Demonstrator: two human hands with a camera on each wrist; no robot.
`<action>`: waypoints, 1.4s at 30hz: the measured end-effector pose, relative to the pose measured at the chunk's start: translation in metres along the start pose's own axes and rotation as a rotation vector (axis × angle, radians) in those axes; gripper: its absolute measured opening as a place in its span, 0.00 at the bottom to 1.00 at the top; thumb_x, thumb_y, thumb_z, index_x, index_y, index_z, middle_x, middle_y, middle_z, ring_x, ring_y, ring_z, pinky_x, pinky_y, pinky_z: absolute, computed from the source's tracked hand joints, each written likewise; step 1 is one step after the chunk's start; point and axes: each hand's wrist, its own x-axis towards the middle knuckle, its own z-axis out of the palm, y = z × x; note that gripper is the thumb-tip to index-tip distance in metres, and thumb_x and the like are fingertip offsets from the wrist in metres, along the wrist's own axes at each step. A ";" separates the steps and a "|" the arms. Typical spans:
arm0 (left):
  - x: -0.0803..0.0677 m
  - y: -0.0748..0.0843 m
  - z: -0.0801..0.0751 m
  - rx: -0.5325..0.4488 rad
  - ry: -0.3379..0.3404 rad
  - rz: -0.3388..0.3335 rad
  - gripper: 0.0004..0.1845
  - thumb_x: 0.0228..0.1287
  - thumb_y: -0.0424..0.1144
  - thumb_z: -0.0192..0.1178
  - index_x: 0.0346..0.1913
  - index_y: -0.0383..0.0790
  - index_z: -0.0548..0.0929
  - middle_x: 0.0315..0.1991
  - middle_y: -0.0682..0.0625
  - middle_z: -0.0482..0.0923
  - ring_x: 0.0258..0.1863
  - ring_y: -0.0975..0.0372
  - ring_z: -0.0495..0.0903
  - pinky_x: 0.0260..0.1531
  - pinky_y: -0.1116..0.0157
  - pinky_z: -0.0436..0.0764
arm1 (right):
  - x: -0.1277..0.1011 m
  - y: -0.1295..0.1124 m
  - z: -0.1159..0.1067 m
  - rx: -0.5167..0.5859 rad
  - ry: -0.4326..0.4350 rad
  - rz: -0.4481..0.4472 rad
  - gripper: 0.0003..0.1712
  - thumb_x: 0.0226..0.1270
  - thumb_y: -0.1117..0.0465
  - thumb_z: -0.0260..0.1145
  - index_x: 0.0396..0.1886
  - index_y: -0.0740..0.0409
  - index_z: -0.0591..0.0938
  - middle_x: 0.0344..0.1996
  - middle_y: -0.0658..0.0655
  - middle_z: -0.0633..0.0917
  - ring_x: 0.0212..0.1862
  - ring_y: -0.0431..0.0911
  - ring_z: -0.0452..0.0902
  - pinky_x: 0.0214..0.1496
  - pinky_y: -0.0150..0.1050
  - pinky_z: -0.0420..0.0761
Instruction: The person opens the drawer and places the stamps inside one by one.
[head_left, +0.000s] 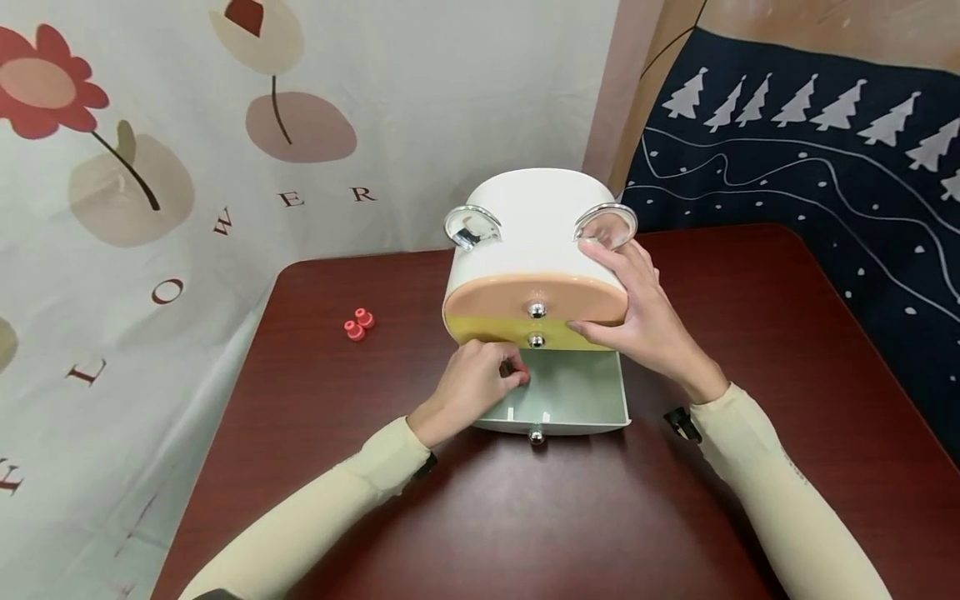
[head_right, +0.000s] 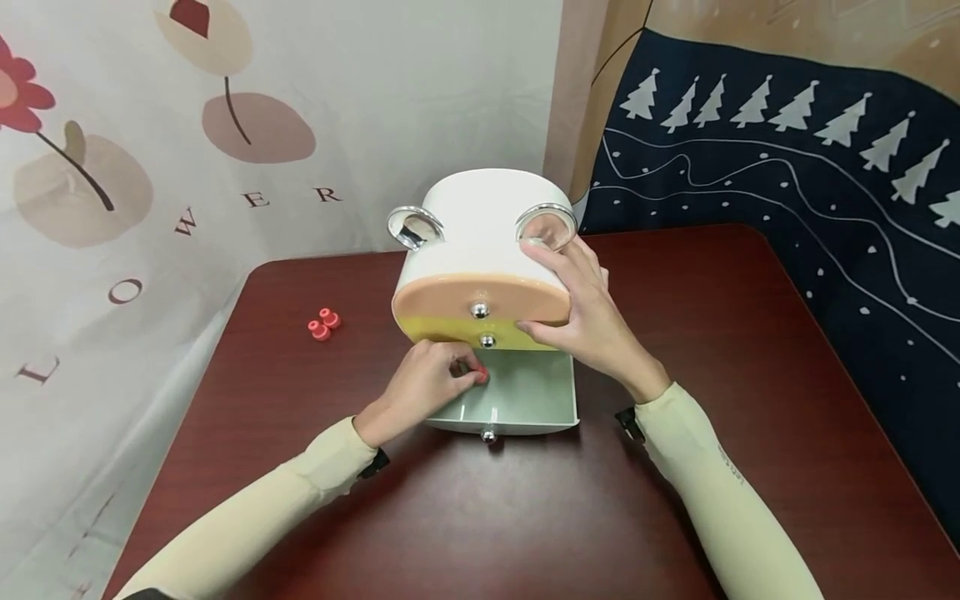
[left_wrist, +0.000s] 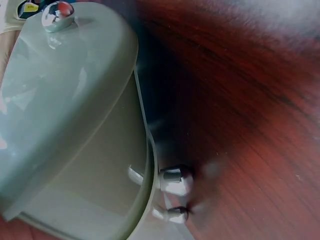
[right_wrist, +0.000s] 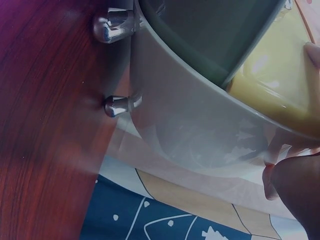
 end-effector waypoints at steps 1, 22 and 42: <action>0.000 0.000 0.001 0.008 -0.003 -0.007 0.08 0.60 0.36 0.83 0.31 0.48 0.92 0.27 0.60 0.86 0.25 0.65 0.80 0.29 0.60 0.82 | 0.000 -0.001 0.001 0.001 -0.002 0.002 0.56 0.50 0.67 0.89 0.81 0.50 0.73 0.74 0.59 0.73 0.81 0.53 0.52 0.67 0.64 0.55; -0.018 -0.006 -0.003 -0.171 0.110 0.057 0.06 0.65 0.35 0.80 0.39 0.40 0.92 0.34 0.52 0.90 0.29 0.59 0.85 0.33 0.63 0.83 | -0.003 -0.009 0.000 0.007 -0.011 0.043 0.59 0.48 0.69 0.90 0.81 0.49 0.73 0.74 0.60 0.73 0.80 0.53 0.53 0.67 0.67 0.57; -0.047 -0.059 -0.024 -0.456 0.699 0.113 0.09 0.68 0.29 0.69 0.49 0.34 0.89 0.37 0.49 0.87 0.29 0.58 0.80 0.26 0.66 0.76 | -0.003 -0.008 0.002 0.011 0.017 0.042 0.62 0.39 0.75 0.91 0.79 0.55 0.75 0.74 0.58 0.74 0.75 0.46 0.56 0.63 0.62 0.62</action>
